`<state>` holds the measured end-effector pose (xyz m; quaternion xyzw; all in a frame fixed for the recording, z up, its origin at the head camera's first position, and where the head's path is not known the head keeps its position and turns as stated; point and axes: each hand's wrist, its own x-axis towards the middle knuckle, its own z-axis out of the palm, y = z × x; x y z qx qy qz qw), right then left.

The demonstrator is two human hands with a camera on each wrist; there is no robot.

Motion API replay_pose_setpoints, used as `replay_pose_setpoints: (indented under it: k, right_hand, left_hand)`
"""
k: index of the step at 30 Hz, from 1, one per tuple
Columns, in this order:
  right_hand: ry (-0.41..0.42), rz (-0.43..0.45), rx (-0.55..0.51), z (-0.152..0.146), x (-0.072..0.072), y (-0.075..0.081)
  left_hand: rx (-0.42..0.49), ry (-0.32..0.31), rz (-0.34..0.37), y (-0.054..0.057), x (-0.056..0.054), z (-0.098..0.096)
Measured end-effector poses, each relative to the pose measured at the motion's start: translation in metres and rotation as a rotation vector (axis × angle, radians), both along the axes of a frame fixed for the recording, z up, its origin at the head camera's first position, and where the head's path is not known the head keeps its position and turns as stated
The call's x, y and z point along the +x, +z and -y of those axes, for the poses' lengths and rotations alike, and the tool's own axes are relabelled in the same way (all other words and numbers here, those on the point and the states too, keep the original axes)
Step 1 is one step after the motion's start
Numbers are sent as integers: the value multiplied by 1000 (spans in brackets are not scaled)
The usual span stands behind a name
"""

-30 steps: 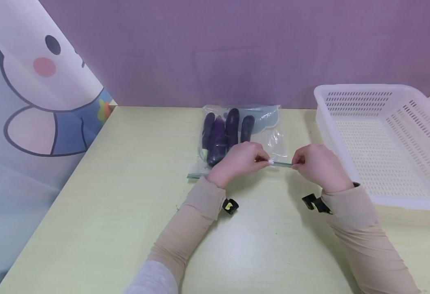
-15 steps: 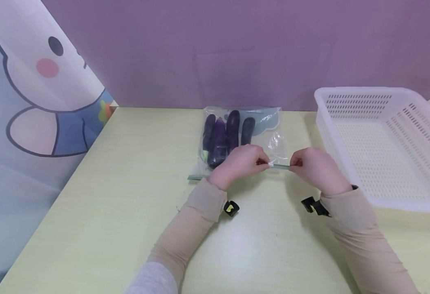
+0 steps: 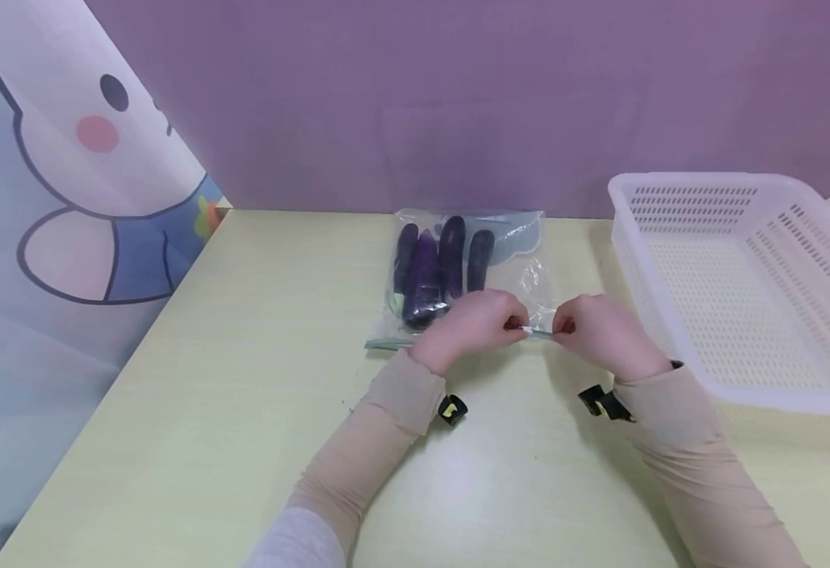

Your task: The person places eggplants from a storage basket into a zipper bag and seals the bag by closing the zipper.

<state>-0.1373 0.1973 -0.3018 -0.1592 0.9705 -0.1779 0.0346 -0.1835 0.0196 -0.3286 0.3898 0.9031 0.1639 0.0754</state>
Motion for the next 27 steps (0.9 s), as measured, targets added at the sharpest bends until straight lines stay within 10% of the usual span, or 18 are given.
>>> replay_pose_setpoints:
  k: [27]
  right_hand:
    - [47, 26, 5, 1, -1, -2]
  left_hand:
    - [5, -38, -4, 1, 2, 0]
